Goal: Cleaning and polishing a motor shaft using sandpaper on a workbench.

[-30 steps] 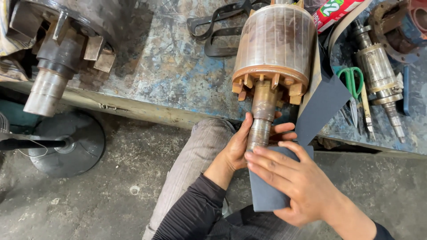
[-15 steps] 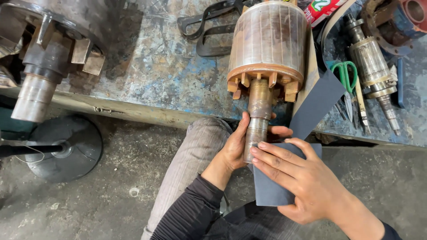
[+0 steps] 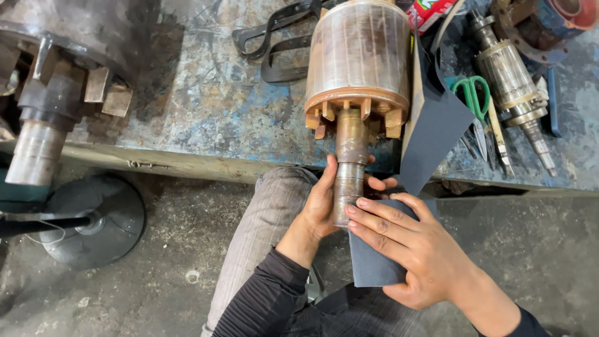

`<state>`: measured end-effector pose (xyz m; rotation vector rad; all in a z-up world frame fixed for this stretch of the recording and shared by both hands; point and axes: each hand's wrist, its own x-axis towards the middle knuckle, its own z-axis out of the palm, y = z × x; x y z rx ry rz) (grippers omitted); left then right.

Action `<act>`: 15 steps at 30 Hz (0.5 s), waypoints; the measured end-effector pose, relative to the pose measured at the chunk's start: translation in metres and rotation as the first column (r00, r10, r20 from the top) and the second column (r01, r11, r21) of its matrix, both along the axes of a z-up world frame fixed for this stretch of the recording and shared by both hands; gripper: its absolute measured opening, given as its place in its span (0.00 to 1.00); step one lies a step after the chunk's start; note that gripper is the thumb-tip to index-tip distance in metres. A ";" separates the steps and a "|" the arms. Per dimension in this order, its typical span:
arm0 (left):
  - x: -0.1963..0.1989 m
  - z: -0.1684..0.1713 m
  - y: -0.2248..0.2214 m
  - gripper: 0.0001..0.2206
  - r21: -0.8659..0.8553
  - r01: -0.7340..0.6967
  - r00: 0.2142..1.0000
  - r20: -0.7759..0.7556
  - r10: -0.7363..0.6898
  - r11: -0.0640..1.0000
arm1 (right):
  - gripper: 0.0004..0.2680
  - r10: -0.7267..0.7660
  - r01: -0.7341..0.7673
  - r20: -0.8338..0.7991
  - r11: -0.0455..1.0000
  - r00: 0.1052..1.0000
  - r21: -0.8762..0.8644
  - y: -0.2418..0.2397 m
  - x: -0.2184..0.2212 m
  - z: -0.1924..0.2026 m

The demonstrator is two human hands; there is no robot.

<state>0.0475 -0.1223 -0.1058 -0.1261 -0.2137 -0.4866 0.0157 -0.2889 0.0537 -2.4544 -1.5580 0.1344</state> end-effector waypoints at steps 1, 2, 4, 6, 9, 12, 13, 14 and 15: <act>-0.001 0.000 0.001 0.32 0.003 0.010 1.000 0.001 -0.010 1.000 | 0.29 -0.010 0.010 0.001 1.000 1.000 0.003 0.005 -0.002 -0.002; -0.001 0.000 0.002 0.32 0.000 0.010 1.000 0.005 -0.010 1.000 | 0.30 -0.023 0.023 -0.004 0.999 1.000 0.031 0.010 -0.003 -0.003; -0.002 0.000 0.005 0.32 -0.003 0.014 1.000 0.010 -0.014 1.000 | 0.31 -0.038 0.039 -0.007 0.998 0.999 0.059 0.024 -0.004 -0.009; -0.003 0.000 0.007 0.30 -0.126 0.045 0.999 0.034 -0.041 0.991 | 0.35 -0.005 0.005 0.024 1.000 1.000 0.016 0.041 -0.005 -0.017; -0.001 0.010 0.012 0.28 -0.091 0.049 0.997 0.059 -0.044 0.995 | 0.31 -0.020 0.021 -0.020 0.998 1.000 0.061 0.033 -0.005 -0.025; -0.003 0.016 0.010 0.29 -0.006 -0.023 1.000 0.002 0.023 1.000 | 0.26 -0.101 0.108 -0.048 0.979 0.994 0.171 0.020 -0.016 -0.022; -0.001 0.015 0.008 0.29 -0.006 -0.027 1.000 0.005 0.027 1.000 | 0.26 -0.097 0.104 -0.045 0.980 0.994 0.171 0.015 -0.016 -0.023; -0.002 0.012 0.007 0.29 -0.018 -0.024 1.000 -0.010 0.023 1.000 | 0.27 -0.110 0.121 -0.065 0.974 0.992 0.189 0.009 -0.018 -0.024; -0.002 0.010 0.005 0.29 -0.031 -0.021 0.999 -0.025 0.020 0.999 | 0.27 -0.123 0.138 -0.086 0.968 0.989 0.207 0.004 -0.020 -0.025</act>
